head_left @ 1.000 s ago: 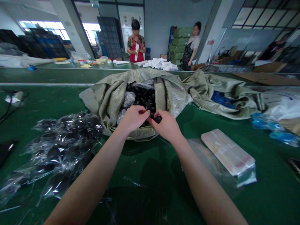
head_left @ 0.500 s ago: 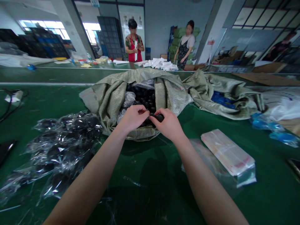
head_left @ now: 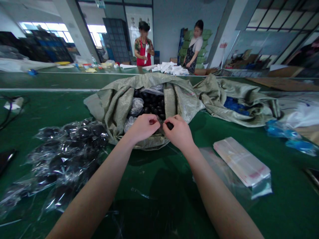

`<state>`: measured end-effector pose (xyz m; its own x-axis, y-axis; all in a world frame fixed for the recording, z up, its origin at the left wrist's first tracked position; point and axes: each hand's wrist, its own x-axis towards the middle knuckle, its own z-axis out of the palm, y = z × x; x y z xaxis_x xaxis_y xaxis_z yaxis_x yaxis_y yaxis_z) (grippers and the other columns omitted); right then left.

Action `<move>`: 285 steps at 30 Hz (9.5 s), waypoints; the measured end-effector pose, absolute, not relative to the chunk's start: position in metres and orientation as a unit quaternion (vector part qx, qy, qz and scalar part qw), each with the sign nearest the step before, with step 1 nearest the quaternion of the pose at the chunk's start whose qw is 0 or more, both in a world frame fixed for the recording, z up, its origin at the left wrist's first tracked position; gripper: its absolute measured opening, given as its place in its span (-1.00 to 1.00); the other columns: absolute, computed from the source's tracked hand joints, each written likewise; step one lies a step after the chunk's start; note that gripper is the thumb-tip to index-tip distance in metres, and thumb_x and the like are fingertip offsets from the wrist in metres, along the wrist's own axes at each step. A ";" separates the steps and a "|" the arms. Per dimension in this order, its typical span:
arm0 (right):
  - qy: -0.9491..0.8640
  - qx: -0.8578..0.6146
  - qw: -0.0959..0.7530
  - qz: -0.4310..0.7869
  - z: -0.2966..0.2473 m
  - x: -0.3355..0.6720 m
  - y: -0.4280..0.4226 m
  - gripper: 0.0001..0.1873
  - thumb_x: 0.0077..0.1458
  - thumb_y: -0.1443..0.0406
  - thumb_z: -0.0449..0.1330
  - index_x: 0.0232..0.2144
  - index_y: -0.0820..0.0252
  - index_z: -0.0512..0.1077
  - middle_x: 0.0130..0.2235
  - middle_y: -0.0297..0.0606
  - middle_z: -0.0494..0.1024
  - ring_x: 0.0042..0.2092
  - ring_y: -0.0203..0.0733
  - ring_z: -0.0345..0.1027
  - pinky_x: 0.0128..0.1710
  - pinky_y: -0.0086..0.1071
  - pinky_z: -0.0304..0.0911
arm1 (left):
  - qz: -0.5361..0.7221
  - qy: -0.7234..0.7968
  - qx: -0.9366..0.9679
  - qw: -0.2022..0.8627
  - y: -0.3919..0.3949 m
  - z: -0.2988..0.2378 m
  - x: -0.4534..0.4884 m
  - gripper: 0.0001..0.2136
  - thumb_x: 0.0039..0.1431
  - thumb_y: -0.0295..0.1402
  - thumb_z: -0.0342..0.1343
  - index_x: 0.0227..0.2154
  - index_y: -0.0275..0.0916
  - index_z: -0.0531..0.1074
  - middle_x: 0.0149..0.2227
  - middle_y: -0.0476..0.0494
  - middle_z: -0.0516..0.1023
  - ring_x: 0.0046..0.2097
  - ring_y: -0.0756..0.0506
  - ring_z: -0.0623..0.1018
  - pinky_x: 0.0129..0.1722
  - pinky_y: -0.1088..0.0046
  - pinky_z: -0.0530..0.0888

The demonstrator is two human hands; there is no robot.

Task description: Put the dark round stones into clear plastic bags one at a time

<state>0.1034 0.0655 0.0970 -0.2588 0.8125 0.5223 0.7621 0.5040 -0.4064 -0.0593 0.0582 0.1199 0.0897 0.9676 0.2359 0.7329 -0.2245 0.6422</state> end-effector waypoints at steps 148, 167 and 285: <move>-0.758 -0.520 0.392 -0.028 0.100 0.098 0.062 -0.69 0.18 0.14 0.11 -0.17 0.29 0.29 -0.25 -0.02 0.52 -0.24 0.02 0.46 -0.29 -0.22 0.32 | 0.404 0.572 0.708 0.089 0.061 0.104 -0.047 -0.88 0.12 -0.46 0.05 -0.25 -0.25 0.33 -0.44 -0.05 0.51 -0.41 -0.04 0.50 -0.40 0.47 0.36; -0.757 -0.531 0.378 -0.044 0.103 0.107 0.066 -0.69 0.12 0.19 0.19 -0.15 0.24 0.29 -0.19 -0.05 0.47 -0.18 0.00 0.41 -0.23 -0.21 0.32 | 0.407 0.506 0.759 0.044 0.058 0.104 -0.040 -0.87 0.16 -0.42 0.02 -0.50 -0.27 0.35 -0.36 -0.11 0.39 -0.37 -0.01 0.41 -0.33 0.47 0.38; -0.761 -0.598 0.212 0.138 0.070 0.096 -0.012 -0.78 0.06 0.28 0.11 -0.42 0.23 0.55 -0.31 -0.11 0.61 -0.19 -0.07 0.48 -0.17 -0.34 0.26 | 0.342 0.538 0.763 0.105 -0.063 0.035 -0.074 -0.64 0.06 -0.01 0.17 -0.42 -0.27 0.44 -0.22 -0.20 0.47 -0.20 -0.14 0.49 -0.14 0.31 0.44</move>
